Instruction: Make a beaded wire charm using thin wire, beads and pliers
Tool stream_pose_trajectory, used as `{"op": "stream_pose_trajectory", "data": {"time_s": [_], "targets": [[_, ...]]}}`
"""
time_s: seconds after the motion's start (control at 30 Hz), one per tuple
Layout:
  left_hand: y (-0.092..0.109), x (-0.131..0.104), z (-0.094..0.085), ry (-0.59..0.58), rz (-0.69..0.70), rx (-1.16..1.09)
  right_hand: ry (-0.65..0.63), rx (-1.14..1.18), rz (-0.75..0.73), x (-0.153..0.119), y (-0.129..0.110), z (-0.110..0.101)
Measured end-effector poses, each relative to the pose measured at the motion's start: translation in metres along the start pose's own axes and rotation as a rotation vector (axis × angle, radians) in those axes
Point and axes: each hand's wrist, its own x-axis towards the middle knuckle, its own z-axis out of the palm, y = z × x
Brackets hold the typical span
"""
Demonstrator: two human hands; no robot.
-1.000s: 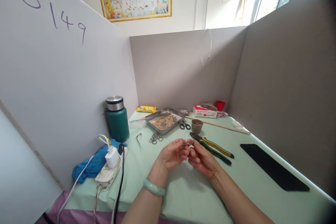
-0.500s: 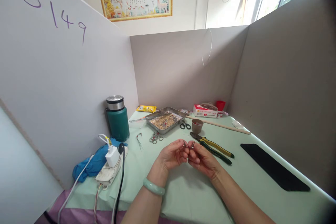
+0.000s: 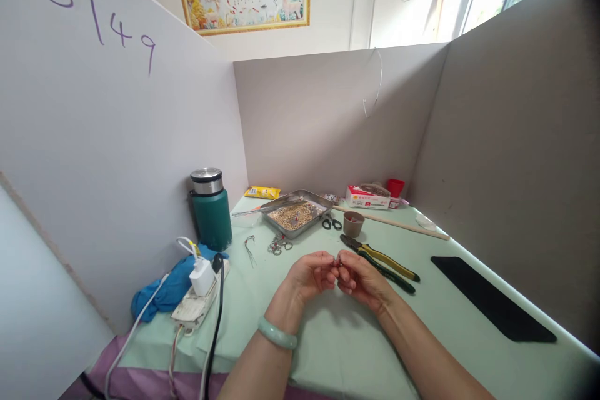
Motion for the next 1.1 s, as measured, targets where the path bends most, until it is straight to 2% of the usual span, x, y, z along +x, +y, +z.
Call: {"op": "stream_pose_trajectory", "data": {"time_s": [0.07, 0.13, 0.2, 0.27, 0.3, 0.37, 0.43, 0.57, 0.63, 0.67, 0.77, 0.83, 0.9, 1.0, 1.1], "targets": [[0.001, 0.000, 0.001, 0.043, 0.015, -0.012, 0.019, -0.003, 0.000, 0.001, -0.001, 0.000], [0.003, 0.000, 0.000, 0.100, 0.040, -0.055, 0.088, -0.102, -0.038, 0.002, -0.004, -0.003], [0.005, 0.000, -0.001, 0.167, 0.071, -0.104, 0.266, -0.381, -0.160, 0.002, -0.007, -0.009], [0.008, 0.000, -0.004, 0.230, 0.103, -0.136, 0.481, -0.805, -0.324, 0.000, -0.008, -0.017], [0.009, -0.001, -0.006, 0.257, 0.119, -0.143, 0.546, -1.020, -0.383, -0.001, -0.008, -0.020], [0.010, 0.000, -0.009, 0.304, 0.158, -0.146, 0.552, -1.396, -0.403, -0.004, -0.004, -0.025], [0.010, 0.000, -0.010, 0.324, 0.187, -0.135, 0.505, -1.647, -0.341, -0.006, 0.003, -0.026], [0.009, 0.001, -0.010, 0.296, 0.184, -0.123, 0.511, -1.831, -0.285, -0.007, 0.016, -0.018], [0.008, 0.001, -0.009, 0.270, 0.169, -0.124, 0.533, -1.738, -0.298, -0.004, 0.018, -0.016], [0.008, 0.001, -0.009, 0.257, 0.163, -0.121, 0.537, -1.590, -0.303, -0.003, 0.017, -0.016], [0.007, 0.001, -0.009, 0.217, 0.149, -0.109, 0.521, -0.979, -0.286, 0.003, 0.009, -0.022], [0.007, 0.001, -0.009, 0.202, 0.153, -0.102, 0.460, -0.620, -0.250, 0.004, 0.000, -0.025], [0.006, 0.002, -0.010, 0.201, 0.162, -0.092, 0.354, -0.360, -0.198, 0.002, -0.008, -0.025], [0.006, 0.003, -0.010, 0.194, 0.186, -0.061, 0.093, 0.083, -0.059, -0.007, -0.016, -0.020], [0.006, 0.004, -0.009, 0.181, 0.216, -0.003, -0.120, 0.346, 0.102, -0.014, -0.017, -0.012]]}}
